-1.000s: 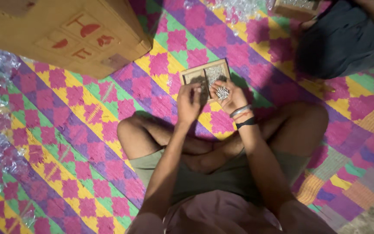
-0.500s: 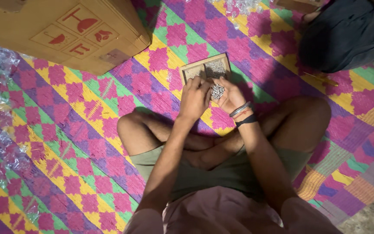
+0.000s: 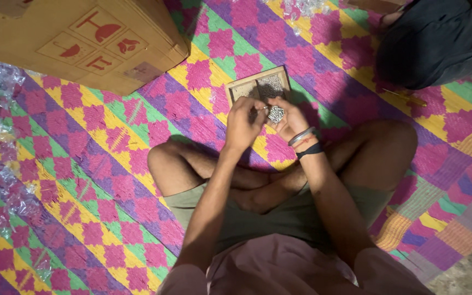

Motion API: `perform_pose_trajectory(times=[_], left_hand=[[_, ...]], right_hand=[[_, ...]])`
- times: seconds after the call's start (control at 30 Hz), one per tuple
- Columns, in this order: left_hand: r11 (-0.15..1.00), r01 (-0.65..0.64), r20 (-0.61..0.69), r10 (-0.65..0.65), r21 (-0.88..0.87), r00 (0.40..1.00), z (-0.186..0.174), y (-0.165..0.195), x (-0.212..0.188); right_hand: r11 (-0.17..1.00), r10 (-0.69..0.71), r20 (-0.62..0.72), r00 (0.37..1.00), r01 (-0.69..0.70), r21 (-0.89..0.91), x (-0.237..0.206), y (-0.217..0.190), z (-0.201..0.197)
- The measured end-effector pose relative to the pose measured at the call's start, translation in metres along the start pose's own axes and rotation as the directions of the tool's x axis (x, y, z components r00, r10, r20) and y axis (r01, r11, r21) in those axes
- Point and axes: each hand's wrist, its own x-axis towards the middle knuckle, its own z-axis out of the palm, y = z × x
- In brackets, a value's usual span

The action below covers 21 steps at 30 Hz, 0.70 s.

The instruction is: The person sits on a colorful mat and sorts small metallic fasteners by hand from a wooden tray. They pick up individual pieces, separate them, and place them into different sections of the tray.

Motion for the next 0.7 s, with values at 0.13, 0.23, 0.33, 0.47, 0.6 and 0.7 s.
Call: perform_pose_trajectory(times=[0.13, 0.23, 0.33, 0.47, 0.6, 0.7], left_hand=[[0.996, 0.088, 0.006, -0.088, -0.033, 0.996, -0.002, -0.007, 0.003], [0.993, 0.118, 0.023, -0.118, -0.005, 0.993, -0.004, -0.011, 0.004], [0.994, 0.088, 0.031, -0.090, 0.068, 0.995, -0.005, -0.012, 0.003], [0.995, -0.053, 0.038, 0.050, 0.087, 0.998, -0.005, -0.014, 0.002], [1.000, -0.013, 0.091, 0.016, -0.025, 0.996, -0.006, -0.022, 0.001], [0.983, 0.085, 0.153, -0.060, -0.161, 0.986, -0.006, -0.032, 0.000]], right_hand=[[0.969, -0.067, -0.031, 0.997, 0.057, -0.242, -0.007, 0.001, 0.005], [0.941, -0.092, 0.000, 0.996, 0.087, -0.327, -0.009, 0.005, 0.009], [0.921, -0.116, 0.005, 0.993, 0.109, -0.373, -0.010, 0.008, 0.011], [0.909, -0.134, 0.029, 0.991, 0.134, -0.393, -0.009, 0.008, 0.009], [0.900, -0.135, 0.062, 0.989, 0.149, -0.410, -0.007, 0.007, 0.002], [0.893, -0.136, 0.081, 0.987, 0.158, -0.422, -0.007, 0.007, -0.002]])
